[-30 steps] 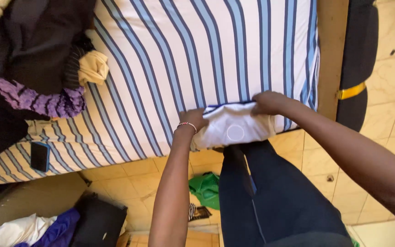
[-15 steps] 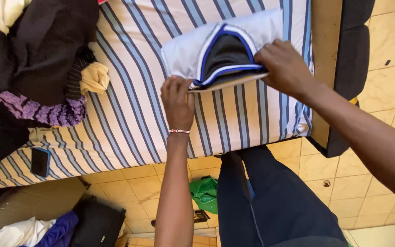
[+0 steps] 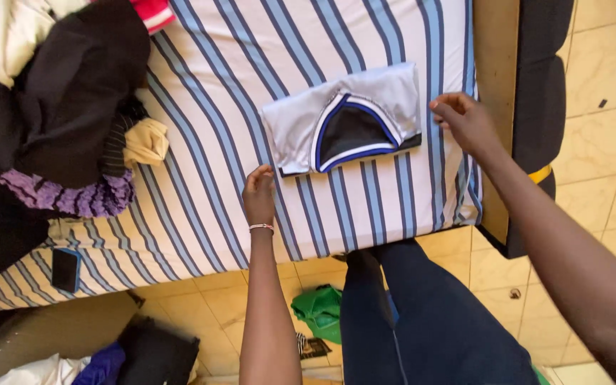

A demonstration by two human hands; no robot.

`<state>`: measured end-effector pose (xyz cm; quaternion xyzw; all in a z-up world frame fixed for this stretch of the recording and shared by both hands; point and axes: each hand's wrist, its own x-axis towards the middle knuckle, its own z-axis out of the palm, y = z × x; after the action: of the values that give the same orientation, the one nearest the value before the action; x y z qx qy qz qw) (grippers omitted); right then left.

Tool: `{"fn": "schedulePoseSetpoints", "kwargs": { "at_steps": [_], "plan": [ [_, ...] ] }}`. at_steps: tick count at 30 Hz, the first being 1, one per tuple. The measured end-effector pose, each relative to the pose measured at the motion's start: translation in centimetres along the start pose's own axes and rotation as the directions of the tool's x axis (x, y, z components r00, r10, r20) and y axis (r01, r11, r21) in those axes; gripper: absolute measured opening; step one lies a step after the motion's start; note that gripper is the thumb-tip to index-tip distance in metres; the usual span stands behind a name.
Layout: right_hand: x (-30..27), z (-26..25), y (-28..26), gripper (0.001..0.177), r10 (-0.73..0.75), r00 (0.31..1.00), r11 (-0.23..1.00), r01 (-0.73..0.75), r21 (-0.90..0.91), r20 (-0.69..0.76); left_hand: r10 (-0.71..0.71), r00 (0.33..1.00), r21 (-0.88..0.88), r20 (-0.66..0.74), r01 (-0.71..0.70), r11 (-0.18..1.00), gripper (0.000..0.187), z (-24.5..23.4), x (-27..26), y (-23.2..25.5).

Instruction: The person folds a white and black short-sleeved shirt on a bed, then places it into an open suitcase. The person then picks up a small white cloth item, folds it, and places it into the suitcase as well.

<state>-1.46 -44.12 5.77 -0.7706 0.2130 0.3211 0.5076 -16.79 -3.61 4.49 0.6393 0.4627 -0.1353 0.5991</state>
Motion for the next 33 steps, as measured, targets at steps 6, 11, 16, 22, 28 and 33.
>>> {"fn": "schedulePoseSetpoints", "kwargs": {
  "at_steps": [6,11,16,22,28,33],
  "plan": [
    [2.4,3.1,-0.4,0.072,0.097,0.953,0.878,-0.218,0.426,0.287,-0.118,0.982,-0.272,0.146,0.154,0.95,0.048,2.4,6.1,-0.2],
    [2.8,5.5,-3.1,0.066,0.064,0.956,0.979,-0.115,0.165,0.287,-0.096,0.989,0.13,0.114,0.081,0.988,0.055,5.7,7.5,2.2],
    [-0.9,3.5,-2.4,0.049,0.072,0.946,0.993,-0.099,0.07,0.316,0.07,0.996,0.19,0.053,-0.078,0.979,0.054,5.8,0.8,3.5],
    [-14.2,-0.3,0.4,0.048,0.008,0.913,0.99,-0.064,0.123,0.408,0.178,0.978,0.114,0.11,-0.19,0.975,0.059,1.4,-16.2,2.0],
    [-31.5,0.1,2.2,0.066,-0.127,0.909,0.979,0.049,0.2,0.396,0.312,0.949,-0.013,0.042,-0.312,0.95,0.05,-5.3,-34.9,-3.9],
    [-42.9,1.2,6.9,0.054,-0.3,0.875,0.954,0.269,0.135,0.38,0.404,0.909,-0.2,-0.106,-0.417,0.887,0.046,-11.9,-48.9,-9.9]
  ]
}}
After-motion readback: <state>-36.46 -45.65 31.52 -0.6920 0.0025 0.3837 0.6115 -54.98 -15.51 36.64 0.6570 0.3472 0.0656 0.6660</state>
